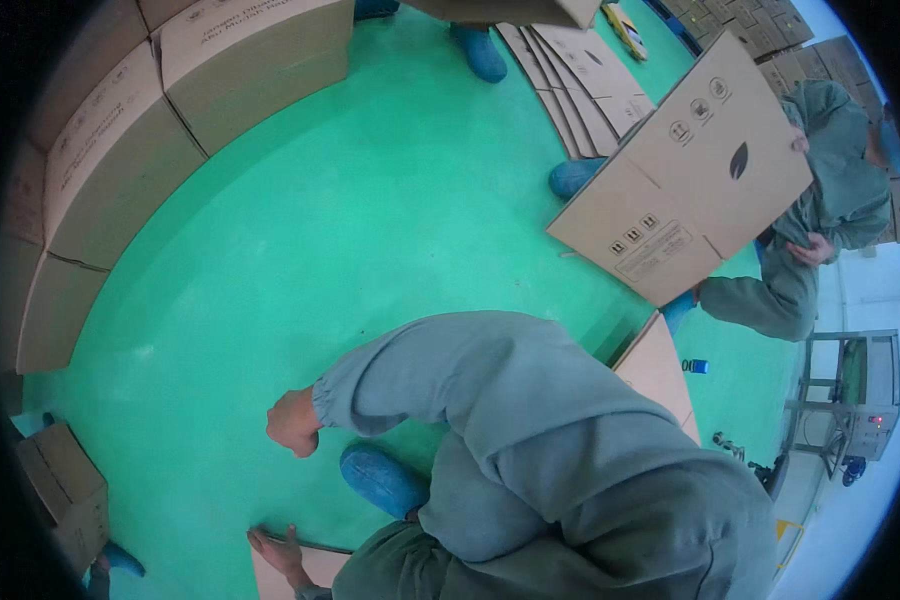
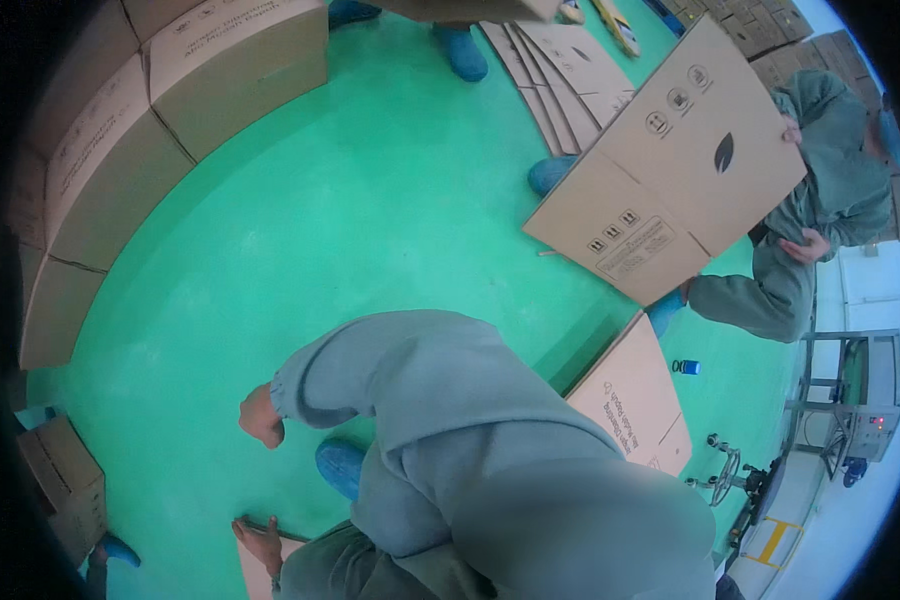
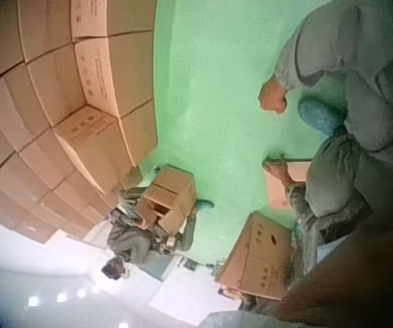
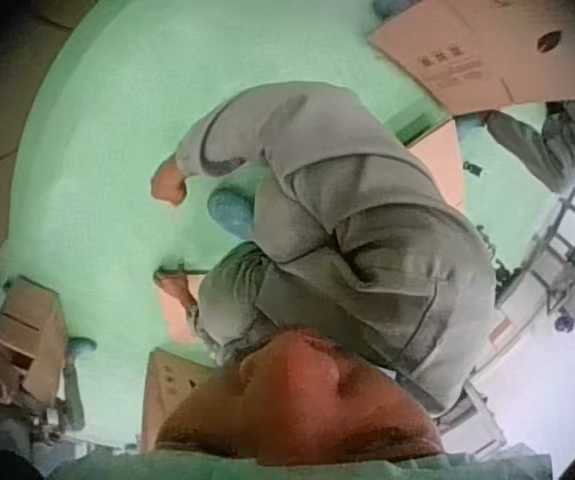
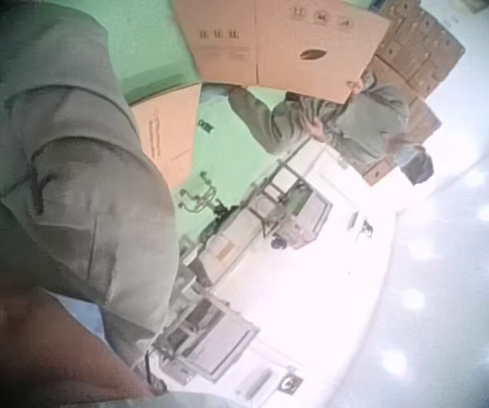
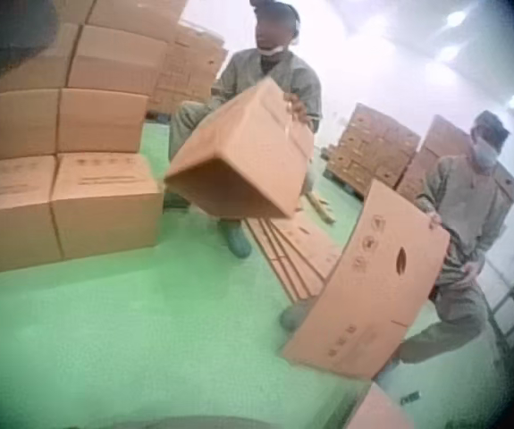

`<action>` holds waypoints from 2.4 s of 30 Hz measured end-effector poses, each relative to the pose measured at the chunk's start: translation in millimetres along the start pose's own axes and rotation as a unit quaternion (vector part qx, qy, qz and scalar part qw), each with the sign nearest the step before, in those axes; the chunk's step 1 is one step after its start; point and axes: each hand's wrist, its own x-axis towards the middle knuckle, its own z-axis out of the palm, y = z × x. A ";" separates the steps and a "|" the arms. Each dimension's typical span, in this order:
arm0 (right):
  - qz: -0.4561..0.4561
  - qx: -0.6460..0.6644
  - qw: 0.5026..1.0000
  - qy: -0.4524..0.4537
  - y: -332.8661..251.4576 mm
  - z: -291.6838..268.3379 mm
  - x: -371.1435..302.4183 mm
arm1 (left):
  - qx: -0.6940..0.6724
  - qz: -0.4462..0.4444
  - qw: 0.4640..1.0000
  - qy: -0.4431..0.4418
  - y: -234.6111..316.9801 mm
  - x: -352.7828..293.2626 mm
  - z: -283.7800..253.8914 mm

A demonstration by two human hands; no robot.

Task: The person repeatedly picks up flattened cardboard boxes, expands them, and folds their bottom flaps by hand to assemble boxes.

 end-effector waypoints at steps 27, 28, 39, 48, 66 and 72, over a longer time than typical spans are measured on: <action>-0.200 -0.298 0.917 -0.172 -81.8 44.5 255.7 | -0.413 -0.830 0.335 0.166 206.5 -394.9 224.6; -0.182 -0.282 0.930 -0.150 -83.0 61.1 270.4 | -0.448 -0.789 0.372 0.198 205.3 -389.3 237.2; -0.111 -0.180 0.976 0.053 -126.1 136.8 271.2 | -0.505 -0.757 0.210 0.359 155.3 -319.0 149.7; -0.206 -0.223 0.927 0.218 -151.2 -41.4 107.8 | -0.242 -0.254 0.919 0.180 -13.4 -338.5 -90.2; -0.157 -0.310 0.692 0.633 -57.0 -17.3 -151.3 | -0.026 -0.162 0.980 -0.115 10.4 -71.3 -330.4; -0.340 -0.278 0.818 0.372 -54.5 66.8 -111.0 | 0.060 0.043 0.997 -0.011 -99.3 -57.9 -253.5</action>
